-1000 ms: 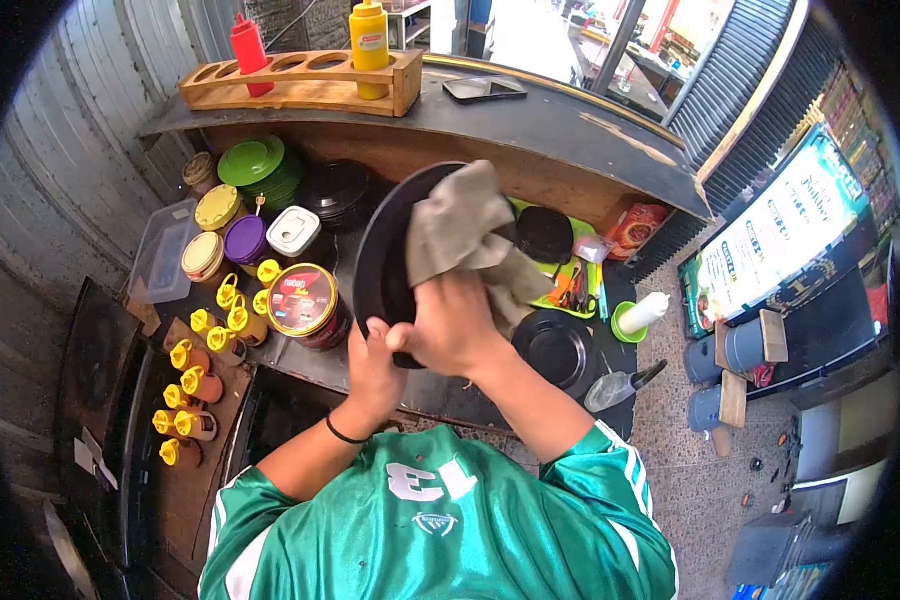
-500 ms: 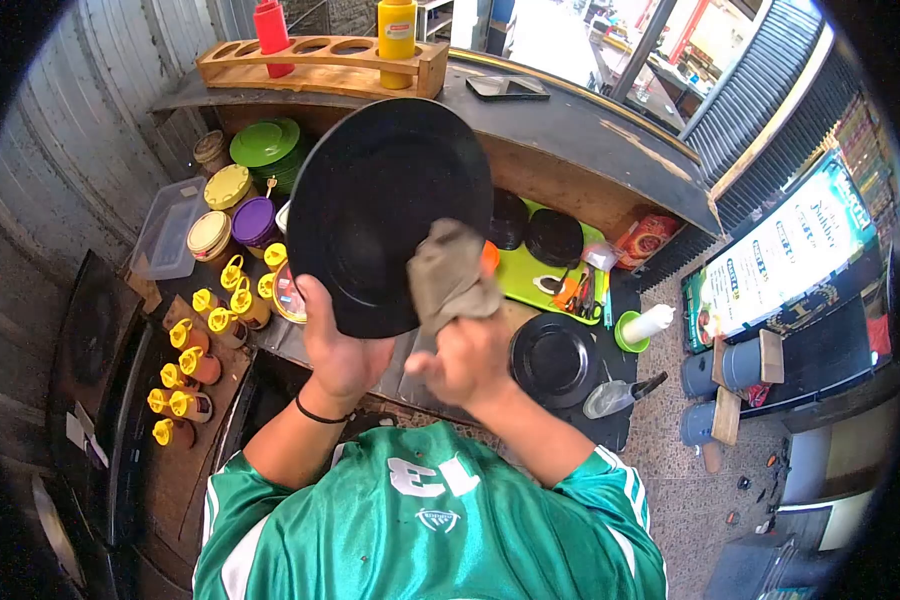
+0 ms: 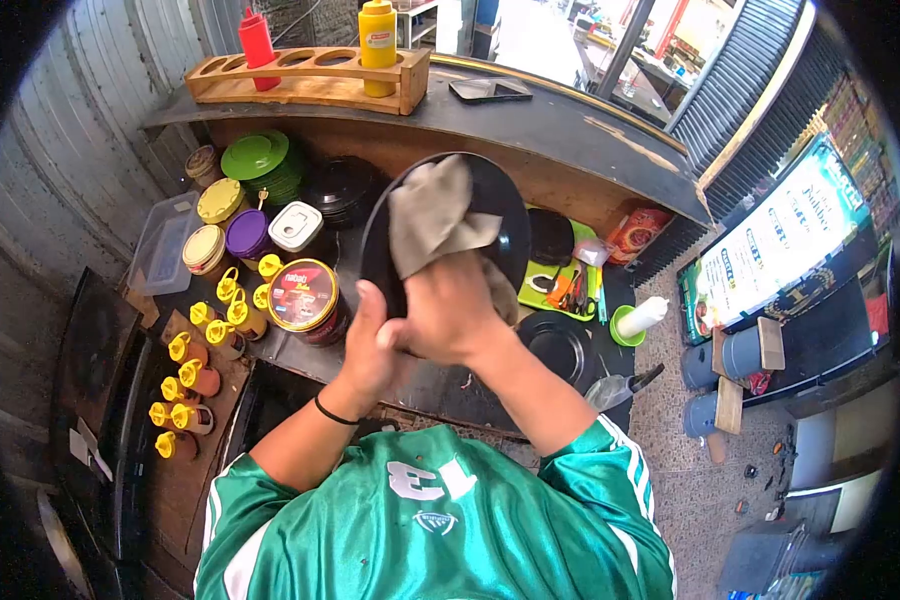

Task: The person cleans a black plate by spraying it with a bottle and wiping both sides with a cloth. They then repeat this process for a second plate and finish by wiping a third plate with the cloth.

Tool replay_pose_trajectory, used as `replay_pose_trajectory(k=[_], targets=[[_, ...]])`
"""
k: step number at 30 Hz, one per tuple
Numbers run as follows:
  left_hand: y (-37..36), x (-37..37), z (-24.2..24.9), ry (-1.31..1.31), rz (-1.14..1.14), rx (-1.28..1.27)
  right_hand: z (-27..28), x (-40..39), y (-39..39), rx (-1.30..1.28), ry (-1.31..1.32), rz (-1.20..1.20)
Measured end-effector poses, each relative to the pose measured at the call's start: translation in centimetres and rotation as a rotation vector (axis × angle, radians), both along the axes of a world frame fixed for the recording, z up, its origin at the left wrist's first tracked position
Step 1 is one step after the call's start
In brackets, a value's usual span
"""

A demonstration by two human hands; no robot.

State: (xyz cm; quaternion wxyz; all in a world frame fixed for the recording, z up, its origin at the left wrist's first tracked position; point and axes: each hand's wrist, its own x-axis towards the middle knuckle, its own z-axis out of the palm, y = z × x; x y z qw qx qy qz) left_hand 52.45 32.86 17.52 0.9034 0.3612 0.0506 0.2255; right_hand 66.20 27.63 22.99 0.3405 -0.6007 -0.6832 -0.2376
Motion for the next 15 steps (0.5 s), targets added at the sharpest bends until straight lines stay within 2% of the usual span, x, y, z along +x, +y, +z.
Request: replay_pose_trajectory(k=[1,2,3,4,5,6,8,9,10,11,12,15], targets=[[0.4,-0.3,0.5,-0.016,0.071,0.113,-0.3,-0.9,-0.3,-0.102,0.039,0.071],[0.7,0.2,1.7,0.023,0.214,0.064,-0.7,-1.8,-1.1,-0.203,0.078,0.144],[1.0,0.4,2.8,0.003,0.266,-0.007,0.9,-2.6,-2.2,-0.567,0.074,0.144],[1.1,0.4,3.3,-0.015,0.319,-0.077,-0.7,-3.2,-2.1,-0.308,0.138,0.218],[1.8,-0.3,3.2,-0.079,0.213,-0.156,-1.0,-3.4,-2.5,-0.278,0.096,0.242],[3.1,-0.9,3.3,-0.282,0.01,-0.084,-1.1,-3.4,-2.8,-0.247,0.05,0.267],[3.4,-1.7,4.4,-0.327,-0.064,-0.123,-1.4,-3.8,-3.7,-0.229,0.097,0.318],[3.0,-1.6,5.3,-0.328,-0.057,-0.124,-1.9,-3.7,-4.1,-0.225,0.07,0.229],[2.2,-0.9,6.4,-0.304,0.114,-0.137,-2.1,-3.5,-4.3,-0.222,0.042,0.14],[1.7,-0.4,6.9,-0.278,0.285,-0.148,-2.0,-3.4,-4.4,-0.199,0.147,0.1],[1.4,-0.3,7.0,-0.278,0.291,-0.147,-1.9,-3.1,-4.4,-0.199,0.147,0.106],[0.9,-0.4,7.1,-0.382,0.341,-0.045,-1.7,-0.6,-4.5,-0.186,0.079,-0.231]])
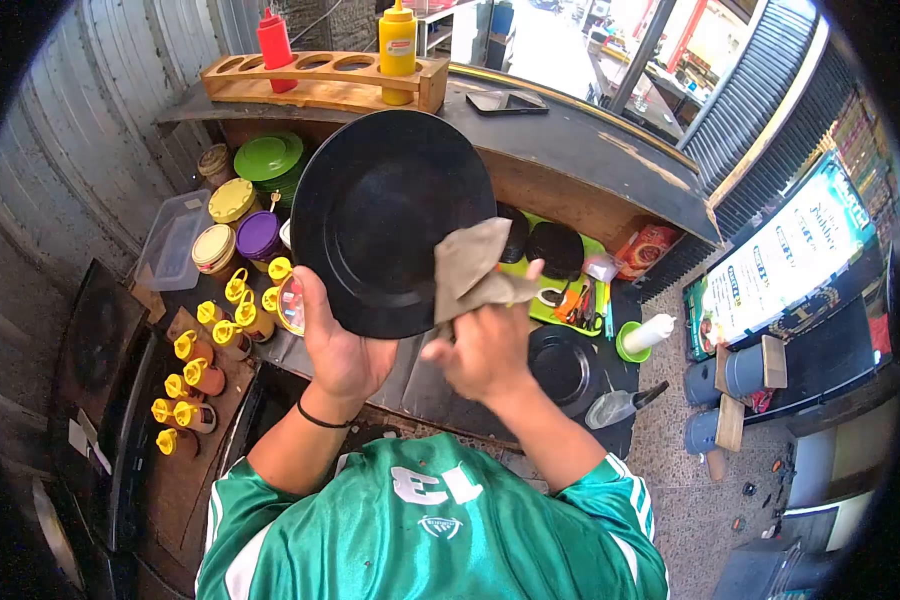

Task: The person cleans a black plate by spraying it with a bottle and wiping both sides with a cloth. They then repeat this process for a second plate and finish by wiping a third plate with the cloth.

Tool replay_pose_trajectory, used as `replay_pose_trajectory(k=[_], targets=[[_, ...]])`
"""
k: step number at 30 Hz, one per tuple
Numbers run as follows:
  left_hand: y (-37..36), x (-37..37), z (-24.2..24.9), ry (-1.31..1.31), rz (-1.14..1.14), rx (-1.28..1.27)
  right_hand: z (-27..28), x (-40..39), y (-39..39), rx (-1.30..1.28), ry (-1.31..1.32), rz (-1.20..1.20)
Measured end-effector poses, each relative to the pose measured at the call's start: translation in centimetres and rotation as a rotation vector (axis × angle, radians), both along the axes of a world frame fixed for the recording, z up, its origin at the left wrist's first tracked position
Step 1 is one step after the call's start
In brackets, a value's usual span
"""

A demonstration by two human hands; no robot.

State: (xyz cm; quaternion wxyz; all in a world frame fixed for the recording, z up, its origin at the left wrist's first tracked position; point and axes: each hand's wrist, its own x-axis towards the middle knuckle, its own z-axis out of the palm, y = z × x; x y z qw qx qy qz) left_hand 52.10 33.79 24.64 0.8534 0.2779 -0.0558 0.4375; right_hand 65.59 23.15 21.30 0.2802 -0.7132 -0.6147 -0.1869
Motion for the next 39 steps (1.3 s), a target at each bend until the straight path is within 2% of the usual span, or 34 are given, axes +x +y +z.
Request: replay_pose_trajectory(k=[1,3,5,7,9,10,11,14,15,17,18,19,20,21,22,23,25,28,29,31,33,35,36,37,39], targets=[[-0.2,-0.1,-0.1,0.002,-0.004,-0.001,0.6,1.2,-0.2,-0.025,0.037,-0.054],[-0.3,-0.3,-0.3,0.13,0.117,-0.055,-0.7,3.9,0.5,0.128,-0.078,-0.292],[0.0,-1.1,-0.9,0.093,0.023,-0.078,-1.3,6.6,-0.2,0.207,0.377,-0.14],[0.6,-0.8,-1.0,0.045,-0.063,-0.094,-3.0,8.3,-2.2,0.239,0.993,0.259],[0.8,-0.4,-1.6,0.262,-0.043,-0.217,1.2,4.1,-0.8,0.534,1.144,0.598],[1.1,0.1,-2.7,0.328,-0.028,-0.207,-2.8,5.6,-1.8,0.411,1.243,0.614],[1.5,0.7,-4.1,0.397,-0.015,-0.197,-3.8,4.6,-2.2,0.445,1.254,0.603],[2.0,2.4,-7.8,0.646,0.119,-0.084,-2.5,1.1,-2.4,0.524,1.568,0.778],[1.3,2.5,-7.5,0.624,0.096,-0.039,-0.7,0.0,-2.4,0.528,1.597,0.751],[0.9,2.5,-7.6,0.763,0.005,0.049,-0.2,-0.7,-2.2,0.456,1.458,0.626],[0.6,2.8,-7.9,0.766,0.0,0.05,-1.7,-0.4,-2.3,0.324,1.458,0.43],[0.3,3.3,-8.3,0.688,0.073,0.058,-2.4,-1.4,-1.5,0.47,1.275,0.347],[0.0,3.6,-8.5,0.606,0.148,0.064,-3.3,-1.4,-0.9,0.458,1.014,0.326],[-0.7,2.1,-5.9,0.737,-0.001,-0.057,-3.7,-1.4,-0.3,0.44,0.754,0.304],[-1.1,1.8,-4.9,0.555,-0.123,-0.066,-3.7,-2.1,-0.6,0.267,0.816,0.355],[-1.3,1.5,-4.6,0.378,-0.241,-0.079,-5.4,-2.6,0.2,0.236,0.711,0.427],[0.0,0.8,-7.4,0.434,-0.309,-0.218,-5.5,-2.3,0.1,0.156,0.256,0.467],[0.3,1.6,-8.9,0.366,-0.343,-0.331,-6.0,-1.2,0.1,0.14,0.279,0.522],[-0.2,1.4,-8.0,0.358,-0.35,-0.374,-6.5,-1.1,0.1,0.14,0.282,0.523],[-0.7,1.0,-7.4,0.352,-0.355,-0.422,-7.5,-0.8,-0.1,0.102,0.257,0.431],[-0.8,1.0,-7.2,0.234,-0.48,-0.443,-6.8,-0.6,-0.1,0.112,0.213,0.406],[-1.4,1.3,-7.3,0.242,-0.479,-0.462,-5.5,-0.8,-0.3,0.223,0.652,0.568],[-1.7,1.5,-7.7,0.291,-0.445,-0.459,-5.1,-0.3,-0.7,0.11,0.834,0.636],[-1.8,1.5,-8.3,0.342,-0.412,-0.457,-5.9,0.2,-0.9,0.11,0.837,0.634],[-1.4,1.3,-8.8,0.294,-0.471,-0.439,-7.1,0.5,-1.1,0.269,1.038,0.487]])
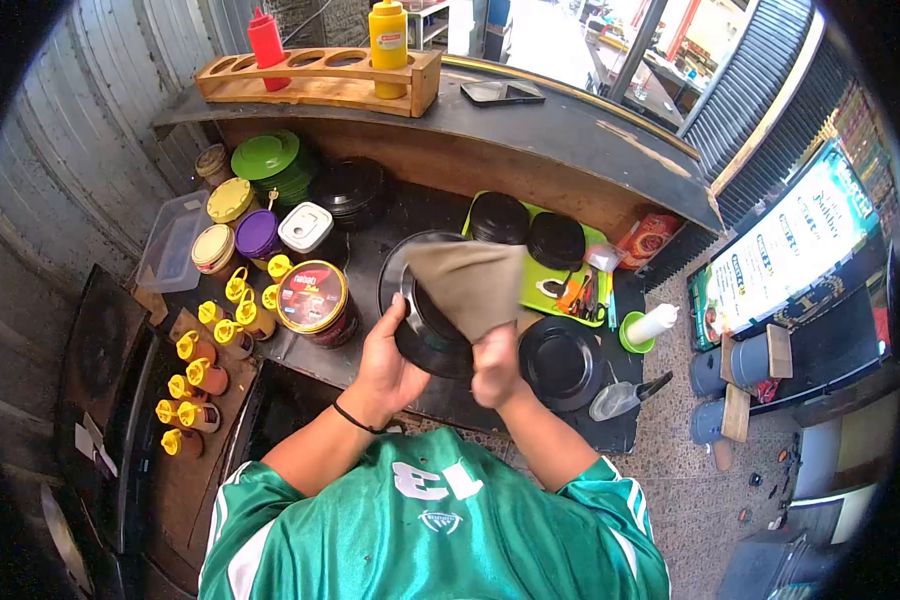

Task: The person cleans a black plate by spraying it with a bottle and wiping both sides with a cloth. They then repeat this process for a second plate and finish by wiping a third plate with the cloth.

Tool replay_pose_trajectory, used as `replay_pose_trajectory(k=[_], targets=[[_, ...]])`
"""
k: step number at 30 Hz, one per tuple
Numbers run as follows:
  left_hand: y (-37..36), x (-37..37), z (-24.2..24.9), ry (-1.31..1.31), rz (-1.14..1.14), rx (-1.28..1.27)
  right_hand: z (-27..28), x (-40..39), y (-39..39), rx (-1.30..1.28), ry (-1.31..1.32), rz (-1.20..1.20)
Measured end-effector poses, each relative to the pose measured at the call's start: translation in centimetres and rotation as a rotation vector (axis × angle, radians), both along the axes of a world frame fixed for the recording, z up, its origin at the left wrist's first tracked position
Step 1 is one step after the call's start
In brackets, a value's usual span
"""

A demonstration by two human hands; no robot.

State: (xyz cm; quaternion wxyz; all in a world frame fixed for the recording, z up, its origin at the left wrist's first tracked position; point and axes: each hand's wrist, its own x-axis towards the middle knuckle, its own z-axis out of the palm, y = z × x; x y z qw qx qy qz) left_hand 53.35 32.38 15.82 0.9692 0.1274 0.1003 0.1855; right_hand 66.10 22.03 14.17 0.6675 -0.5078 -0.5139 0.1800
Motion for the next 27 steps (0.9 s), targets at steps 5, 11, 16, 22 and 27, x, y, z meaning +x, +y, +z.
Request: replay_pose_trajectory(k=[5,11,16,22,27], targets=[[1.5,-0.6,0.0,0.015,0.034,0.065,2.7,2.4,-1.8,0.556,0.286,-0.393],[2.6,-1.3,0.8,-0.01,0.163,0.135,1.1,3.2,-5.8,0.432,0.23,-0.52],[4.7,-2.1,0.7,-0.085,0.283,0.103,-4.8,0.8,-4.3,0.013,0.58,-0.529],[4.4,-2.1,0.5,-0.188,0.228,0.071,-5.6,2.6,-3.6,-0.598,0.256,-0.595],[3.8,-2.3,-0.4,-0.135,0.244,0.041,-2.2,3.3,-8.6,-1.121,-0.165,-0.665]])
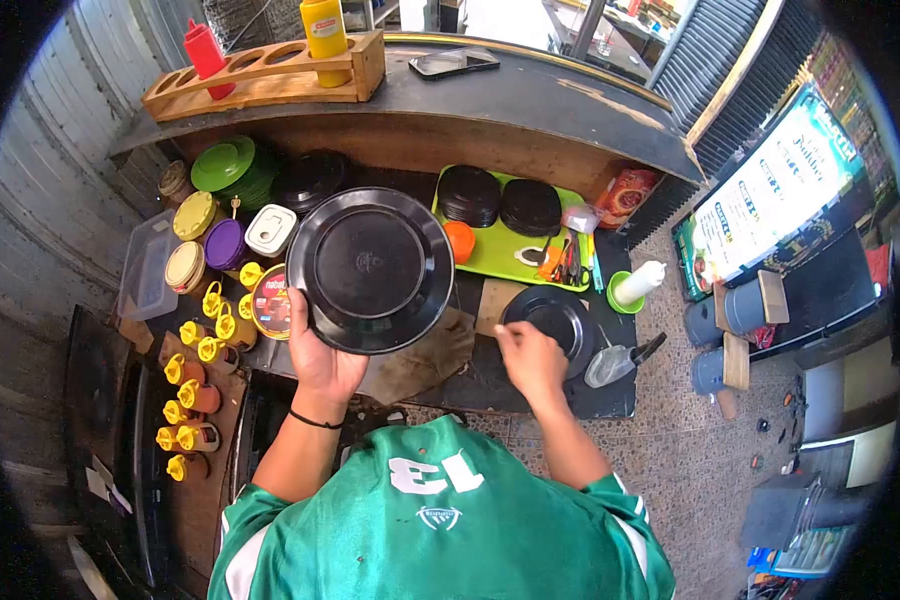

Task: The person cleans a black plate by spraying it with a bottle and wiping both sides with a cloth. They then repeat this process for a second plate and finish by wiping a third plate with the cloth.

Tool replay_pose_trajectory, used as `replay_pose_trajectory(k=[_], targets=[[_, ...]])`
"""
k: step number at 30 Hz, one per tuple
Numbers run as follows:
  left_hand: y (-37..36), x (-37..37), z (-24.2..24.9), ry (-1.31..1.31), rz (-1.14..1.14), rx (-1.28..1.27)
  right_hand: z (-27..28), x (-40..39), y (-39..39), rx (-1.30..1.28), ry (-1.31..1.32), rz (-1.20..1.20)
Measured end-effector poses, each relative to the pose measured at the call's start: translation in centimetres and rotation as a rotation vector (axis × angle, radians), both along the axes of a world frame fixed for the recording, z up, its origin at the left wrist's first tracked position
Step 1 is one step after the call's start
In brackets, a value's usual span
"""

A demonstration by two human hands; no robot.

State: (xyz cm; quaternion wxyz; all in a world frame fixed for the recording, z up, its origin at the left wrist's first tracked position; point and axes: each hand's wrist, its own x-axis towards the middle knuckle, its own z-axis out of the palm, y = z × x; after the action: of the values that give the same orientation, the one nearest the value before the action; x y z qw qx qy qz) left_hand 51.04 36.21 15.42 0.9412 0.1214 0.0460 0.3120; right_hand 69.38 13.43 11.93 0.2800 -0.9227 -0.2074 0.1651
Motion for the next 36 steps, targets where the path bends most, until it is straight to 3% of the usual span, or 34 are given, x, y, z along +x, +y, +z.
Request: replay_pose_trajectory(k=[1,5,7,9,13,15,20,22,23,25,27,29,33,36], targets=[[0.0,0.0,-0.1,-0.002,0.003,-0.011,0.5,0.2,-1.5,0.046,-0.013,-0.12],[0.0,-1.0,-1.7,0.086,0.055,-0.053,-0.2,1.8,-9.2,0.282,-0.83,-0.207],[0.0,-1.2,-2.7,0.097,0.033,-0.069,-0.8,3.2,-11.9,0.16,-1.086,-0.437],[-0.2,-1.3,-3.5,0.088,0.003,-0.098,-2.7,5.3,-14.4,0.049,-1.125,-0.538],[-0.8,-0.4,-3.9,0.143,-0.034,-0.13,-7.0,9.3,-17.0,0.163,-0.915,-0.495],[-1.1,0.2,-4.1,0.149,-0.069,-0.113,-8.5,10.3,-16.9,0.774,-0.426,-0.439],[-1.7,1.3,-4.5,0.206,-0.121,-0.101,-6.9,10.5,-15.3,0.563,-0.534,-0.546],[-1.9,1.3,-4.5,0.217,-0.144,-0.084,-7.8,11.6,-16.3,0.236,-0.925,-0.484],[-2.0,1.3,-4.4,0.228,-0.176,-0.066,-7.6,11.4,-16.0,0.245,-0.926,-0.471],[-2.1,1.4,-4.1,0.24,-0.147,-0.06,-5.8,10.4,-14.6,0.756,-0.647,-0.407],[-2.2,1.3,-4.0,0.285,-0.15,-0.04,-1.4,8.6,-12.8,0.688,-0.703,-0.274],[-2.5,1.3,-3.9,0.317,-0.154,-0.031,3.8,5.0,-9.6,0.51,-0.326,0.201],[-3.1,1.9,-4.0,0.3,-0.224,0.014,4.3,-0.5,-3.7,0.574,0.205,0.584],[-3.9,1.8,-4.5,0.298,-0.227,0.007,4.0,-3.4,-0.4,0.638,0.246,0.697]])
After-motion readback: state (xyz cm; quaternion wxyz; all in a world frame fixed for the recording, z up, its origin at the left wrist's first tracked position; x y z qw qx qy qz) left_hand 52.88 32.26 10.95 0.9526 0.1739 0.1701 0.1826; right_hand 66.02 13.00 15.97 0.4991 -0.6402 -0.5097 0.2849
